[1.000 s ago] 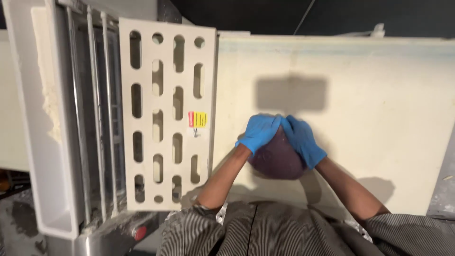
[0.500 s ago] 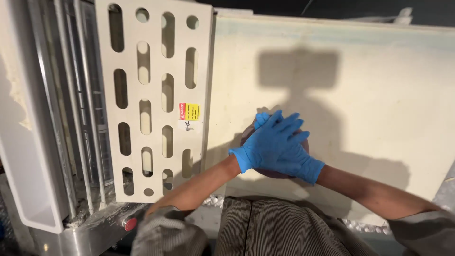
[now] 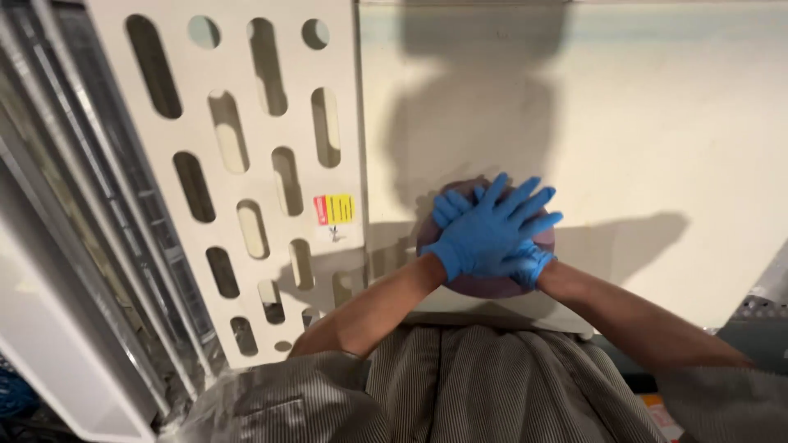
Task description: Flattening and folding purple dough using a commercial dough sheeter.
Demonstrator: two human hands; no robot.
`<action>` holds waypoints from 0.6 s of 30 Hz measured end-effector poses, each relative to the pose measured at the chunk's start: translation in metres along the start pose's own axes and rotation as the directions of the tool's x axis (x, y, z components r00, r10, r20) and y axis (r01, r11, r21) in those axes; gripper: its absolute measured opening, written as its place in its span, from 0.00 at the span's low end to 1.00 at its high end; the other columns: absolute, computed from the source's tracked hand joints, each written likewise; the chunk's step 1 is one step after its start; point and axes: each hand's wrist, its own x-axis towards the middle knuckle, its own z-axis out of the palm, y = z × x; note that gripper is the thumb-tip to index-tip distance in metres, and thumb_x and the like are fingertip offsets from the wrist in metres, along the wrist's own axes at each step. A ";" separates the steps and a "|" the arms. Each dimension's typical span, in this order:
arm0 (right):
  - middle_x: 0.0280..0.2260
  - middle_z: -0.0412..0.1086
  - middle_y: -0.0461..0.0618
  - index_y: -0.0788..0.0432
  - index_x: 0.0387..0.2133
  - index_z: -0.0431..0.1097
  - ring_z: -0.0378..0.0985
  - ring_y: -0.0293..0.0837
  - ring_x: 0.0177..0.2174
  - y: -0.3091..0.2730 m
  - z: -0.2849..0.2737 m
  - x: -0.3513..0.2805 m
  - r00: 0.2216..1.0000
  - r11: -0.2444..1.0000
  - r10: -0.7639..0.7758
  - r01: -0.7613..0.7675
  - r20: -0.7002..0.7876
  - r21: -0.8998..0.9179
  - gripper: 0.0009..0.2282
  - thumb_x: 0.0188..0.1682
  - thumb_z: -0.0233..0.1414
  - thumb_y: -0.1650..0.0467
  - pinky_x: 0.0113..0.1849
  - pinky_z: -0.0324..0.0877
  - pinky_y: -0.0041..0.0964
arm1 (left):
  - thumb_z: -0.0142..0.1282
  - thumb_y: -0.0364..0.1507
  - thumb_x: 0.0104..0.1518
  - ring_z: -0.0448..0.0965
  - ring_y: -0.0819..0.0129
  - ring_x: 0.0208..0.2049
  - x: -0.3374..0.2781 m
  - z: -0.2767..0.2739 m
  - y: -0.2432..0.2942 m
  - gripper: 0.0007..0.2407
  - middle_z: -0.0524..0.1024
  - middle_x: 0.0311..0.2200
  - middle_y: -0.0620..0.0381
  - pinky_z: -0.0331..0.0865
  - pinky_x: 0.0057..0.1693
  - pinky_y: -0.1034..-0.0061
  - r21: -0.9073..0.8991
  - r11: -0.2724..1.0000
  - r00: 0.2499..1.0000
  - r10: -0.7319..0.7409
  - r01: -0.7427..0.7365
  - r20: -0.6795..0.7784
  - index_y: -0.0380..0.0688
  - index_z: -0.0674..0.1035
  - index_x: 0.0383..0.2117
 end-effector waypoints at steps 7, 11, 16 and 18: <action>0.76 0.34 0.57 0.55 0.75 0.29 0.37 0.57 0.74 -0.082 0.054 0.002 0.091 0.640 0.749 -0.356 0.656 -0.681 0.43 0.54 0.35 0.43 0.71 0.35 0.51 | 0.38 0.62 0.58 0.47 0.51 0.75 0.000 0.000 0.022 0.35 0.50 0.73 0.53 0.39 0.74 0.39 0.004 0.998 0.989 -0.067 0.068 -0.131 0.65 0.58 0.71; 0.75 0.36 0.57 0.55 0.75 0.30 0.41 0.54 0.73 -0.067 0.078 0.004 0.229 0.514 0.777 -0.768 0.586 -0.382 0.39 0.57 0.32 0.47 0.70 0.40 0.48 | 0.41 0.62 0.54 0.47 0.53 0.75 -0.006 -0.025 -0.002 0.37 0.49 0.74 0.53 0.38 0.76 0.44 -0.073 0.991 0.976 -0.121 0.109 -0.179 0.64 0.58 0.71; 0.72 0.36 0.57 0.47 0.70 0.29 0.43 0.54 0.68 0.028 0.062 0.024 0.776 0.811 0.563 -0.585 0.283 -0.010 0.34 0.53 0.29 0.50 0.66 0.43 0.49 | 0.41 0.59 0.60 0.46 0.52 0.76 0.005 0.005 -0.035 0.34 0.48 0.75 0.50 0.38 0.76 0.45 -0.048 0.973 0.948 -0.232 0.227 -0.218 0.65 0.59 0.72; 0.72 0.39 0.61 0.52 0.72 0.33 0.46 0.56 0.68 0.050 -0.008 0.033 0.918 0.945 0.187 -0.265 0.349 0.190 0.37 0.54 0.30 0.46 0.69 0.43 0.48 | 0.41 0.59 0.59 0.46 0.51 0.75 0.001 0.001 -0.032 0.33 0.49 0.74 0.50 0.38 0.76 0.43 -0.056 0.967 0.935 -0.256 0.250 -0.245 0.64 0.60 0.71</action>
